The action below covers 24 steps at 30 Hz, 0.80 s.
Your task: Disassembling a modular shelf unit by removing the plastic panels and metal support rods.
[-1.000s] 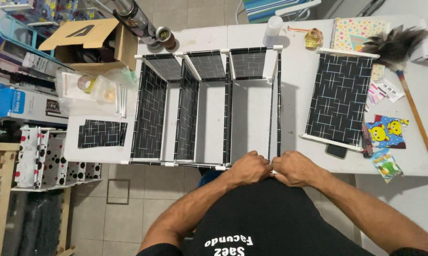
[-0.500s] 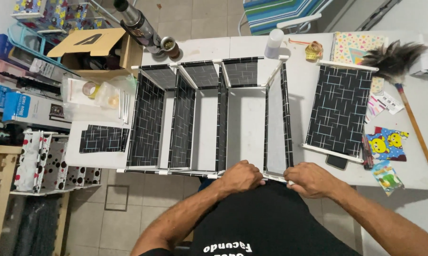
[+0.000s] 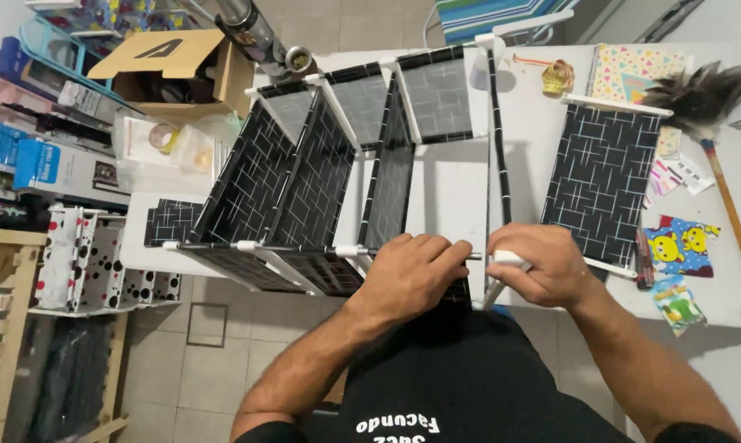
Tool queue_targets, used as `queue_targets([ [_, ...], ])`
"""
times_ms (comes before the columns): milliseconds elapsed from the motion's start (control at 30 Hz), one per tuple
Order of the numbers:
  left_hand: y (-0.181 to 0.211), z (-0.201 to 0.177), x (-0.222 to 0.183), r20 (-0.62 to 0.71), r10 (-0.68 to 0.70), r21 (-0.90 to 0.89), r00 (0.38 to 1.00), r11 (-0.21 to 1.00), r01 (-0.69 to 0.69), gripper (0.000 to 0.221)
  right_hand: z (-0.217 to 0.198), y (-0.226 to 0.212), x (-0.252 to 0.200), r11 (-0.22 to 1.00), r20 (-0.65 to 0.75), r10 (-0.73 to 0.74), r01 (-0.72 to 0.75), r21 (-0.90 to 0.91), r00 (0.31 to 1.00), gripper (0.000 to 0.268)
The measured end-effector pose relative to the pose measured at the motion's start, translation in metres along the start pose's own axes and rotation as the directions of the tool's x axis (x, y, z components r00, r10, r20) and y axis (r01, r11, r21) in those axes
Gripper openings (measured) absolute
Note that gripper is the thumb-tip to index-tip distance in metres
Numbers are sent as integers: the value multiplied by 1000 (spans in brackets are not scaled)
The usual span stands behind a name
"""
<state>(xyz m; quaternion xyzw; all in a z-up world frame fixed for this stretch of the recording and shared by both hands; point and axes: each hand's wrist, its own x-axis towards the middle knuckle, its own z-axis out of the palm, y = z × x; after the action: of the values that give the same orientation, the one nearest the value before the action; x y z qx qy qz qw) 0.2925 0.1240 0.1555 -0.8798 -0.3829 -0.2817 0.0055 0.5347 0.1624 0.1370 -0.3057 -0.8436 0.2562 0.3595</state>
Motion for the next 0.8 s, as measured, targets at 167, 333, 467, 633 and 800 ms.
queue_targets([
  [167, 4, -34, 35, -195, 2, 63, 981, 998, 11, 35, -38, -13, 35, 958, -111, 201, -172, 228, 973, 19],
  [333, 21, -55, 29, 4, 175, -91, 984, 980, -174, 34, -48, 20, 64, 872, -188, 475, -431, 233, 860, 18],
  [467, 12, -14, 16, 460, 217, -165, 861, 974, -157, 62, -43, 55, 96, 745, -194, 630, -515, 425, 752, 24],
  [633, -26, 12, 27, 206, 196, -59, 959, 980, -188, 27, -41, 81, 111, 765, -223, 622, -521, 379, 750, 28],
  [800, -52, 40, 46, 17, 210, 6, 978, 978, -210, 23, -32, 45, 82, 950, -416, 134, -236, -204, 899, 77],
])
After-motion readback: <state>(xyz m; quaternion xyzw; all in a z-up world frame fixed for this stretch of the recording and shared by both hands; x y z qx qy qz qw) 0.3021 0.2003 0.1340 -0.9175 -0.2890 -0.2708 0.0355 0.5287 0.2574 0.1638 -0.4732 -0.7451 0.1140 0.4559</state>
